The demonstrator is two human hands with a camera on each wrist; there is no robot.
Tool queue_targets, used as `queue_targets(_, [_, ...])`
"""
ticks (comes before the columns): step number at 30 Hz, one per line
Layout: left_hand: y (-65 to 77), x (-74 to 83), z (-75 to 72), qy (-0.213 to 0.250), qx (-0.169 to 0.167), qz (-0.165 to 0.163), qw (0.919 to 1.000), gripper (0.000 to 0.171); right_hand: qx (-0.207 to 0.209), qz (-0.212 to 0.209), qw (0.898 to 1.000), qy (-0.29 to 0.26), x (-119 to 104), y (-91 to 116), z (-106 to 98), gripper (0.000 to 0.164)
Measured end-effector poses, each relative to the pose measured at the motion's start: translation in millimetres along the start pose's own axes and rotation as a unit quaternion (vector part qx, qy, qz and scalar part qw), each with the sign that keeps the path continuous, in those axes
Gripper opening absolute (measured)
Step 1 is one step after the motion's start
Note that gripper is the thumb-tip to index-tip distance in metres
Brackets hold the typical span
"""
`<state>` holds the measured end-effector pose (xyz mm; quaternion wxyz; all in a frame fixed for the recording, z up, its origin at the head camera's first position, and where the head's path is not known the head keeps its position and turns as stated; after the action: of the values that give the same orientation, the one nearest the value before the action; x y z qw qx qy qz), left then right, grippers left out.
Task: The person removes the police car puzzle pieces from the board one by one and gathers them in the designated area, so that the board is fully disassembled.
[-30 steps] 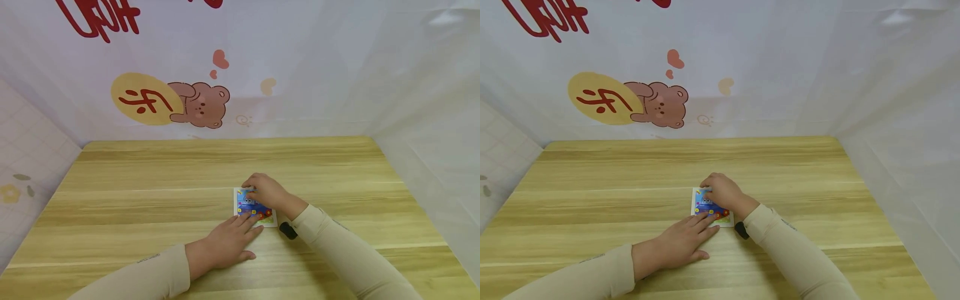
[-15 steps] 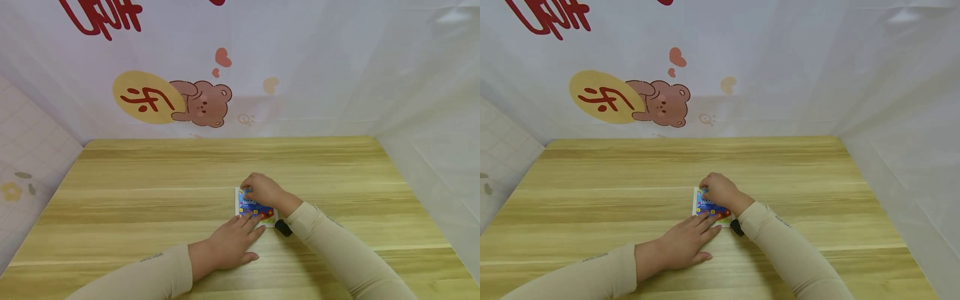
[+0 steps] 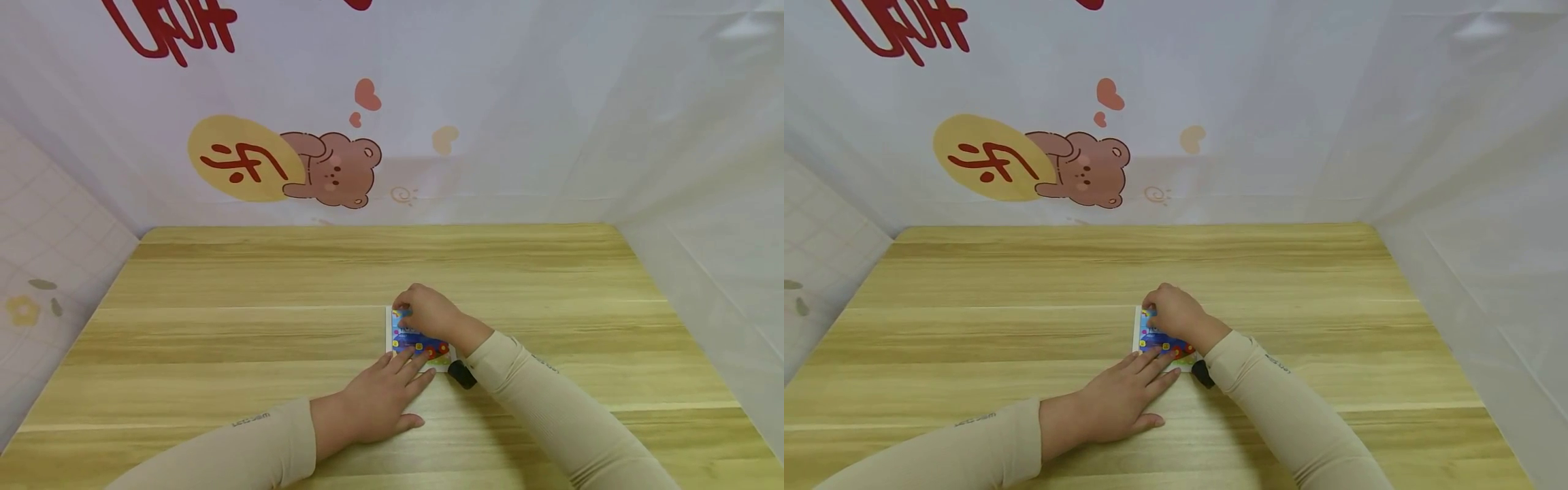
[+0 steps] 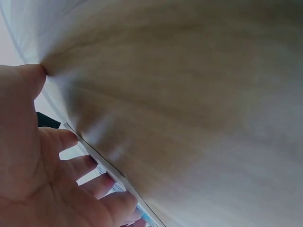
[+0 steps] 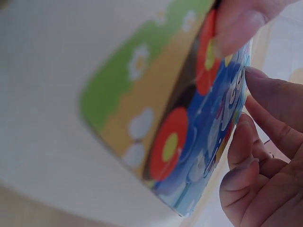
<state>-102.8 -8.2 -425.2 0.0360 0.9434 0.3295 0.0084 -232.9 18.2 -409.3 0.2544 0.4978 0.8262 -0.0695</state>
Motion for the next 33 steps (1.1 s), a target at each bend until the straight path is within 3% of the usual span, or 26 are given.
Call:
queue_targets(24, [0.8, 0.0, -1.8, 0.016, -0.003, -0.003, 0.9999, 0.067, 0.02, 0.004, 0.999, -0.027, -0.8, 0.7, -3.2, 0.021])
queue_targets(33, [0.1, -0.3, -1.8, 0.026, -0.002, -0.005, 0.9997, 0.067, 0.018, 0.005, 0.991, -0.131, -0.1, 1.9, -9.8, 0.01])
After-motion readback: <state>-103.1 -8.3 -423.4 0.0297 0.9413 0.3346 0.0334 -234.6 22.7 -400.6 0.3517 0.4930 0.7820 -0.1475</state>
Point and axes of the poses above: each hand's wrist, its own y-axis away from the middle knuckle, its own z-axis out of the palm, x = y × z, the point moved 9 cm from there along -y, towards the middle knuckle, and after that the axes turned 6 degrees about x, right-handed, at the moved point
